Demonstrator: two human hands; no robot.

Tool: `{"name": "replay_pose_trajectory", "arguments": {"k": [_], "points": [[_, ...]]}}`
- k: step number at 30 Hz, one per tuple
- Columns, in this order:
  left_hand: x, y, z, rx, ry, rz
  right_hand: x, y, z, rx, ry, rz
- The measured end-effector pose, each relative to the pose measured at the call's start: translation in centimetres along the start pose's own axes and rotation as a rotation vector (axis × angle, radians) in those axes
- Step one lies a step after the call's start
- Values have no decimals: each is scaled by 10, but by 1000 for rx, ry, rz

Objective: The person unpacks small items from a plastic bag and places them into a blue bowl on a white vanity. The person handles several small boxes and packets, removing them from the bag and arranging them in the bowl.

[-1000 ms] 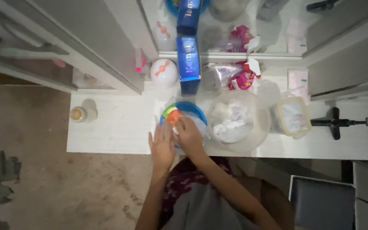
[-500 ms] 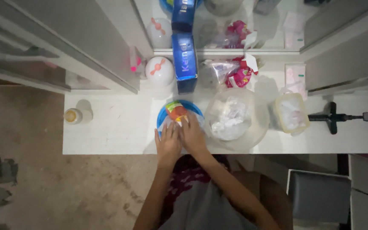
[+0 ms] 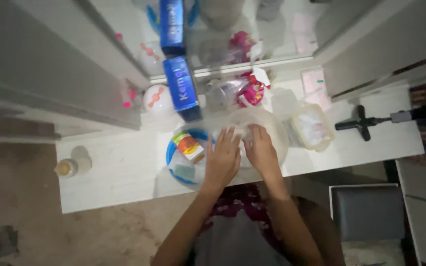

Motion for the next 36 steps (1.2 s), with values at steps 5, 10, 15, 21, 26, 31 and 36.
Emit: {"name": "replay_pose_trajectory", "arguments": {"k": [5, 10, 15, 21, 26, 31, 36], "points": [[-17, 8, -45, 21, -55, -8, 2, 43, -16, 180, 35, 65], [-17, 0, -54, -35, -127, -21, 4, 73, -41, 171, -104, -101], [-18, 3, -49, -80, -135, -22, 5, 58, -29, 105, -43, 11], [-11, -2, -22, 71, -60, -23, -3, -2, 27, -180, -80, -2], [-3, -11, 13, 194, 22, 25, 2, -74, 76, -359, -224, -32], [4, -15, 43, 420, 246, 32, 15, -143, 104, -474, -286, 63], [14, -28, 62, 493, 47, 155, 26, -184, 109, -534, -291, 135]]}}
Point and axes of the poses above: each hand's wrist, its own x-axis away from the middle knuckle, its own z-axis out of the back of the hand, y = z × x, the point moved 5 cm from there along -x, towards the middle knuckle, and after that the axes turned 10 degrees about -x, right-handed, at the moved point
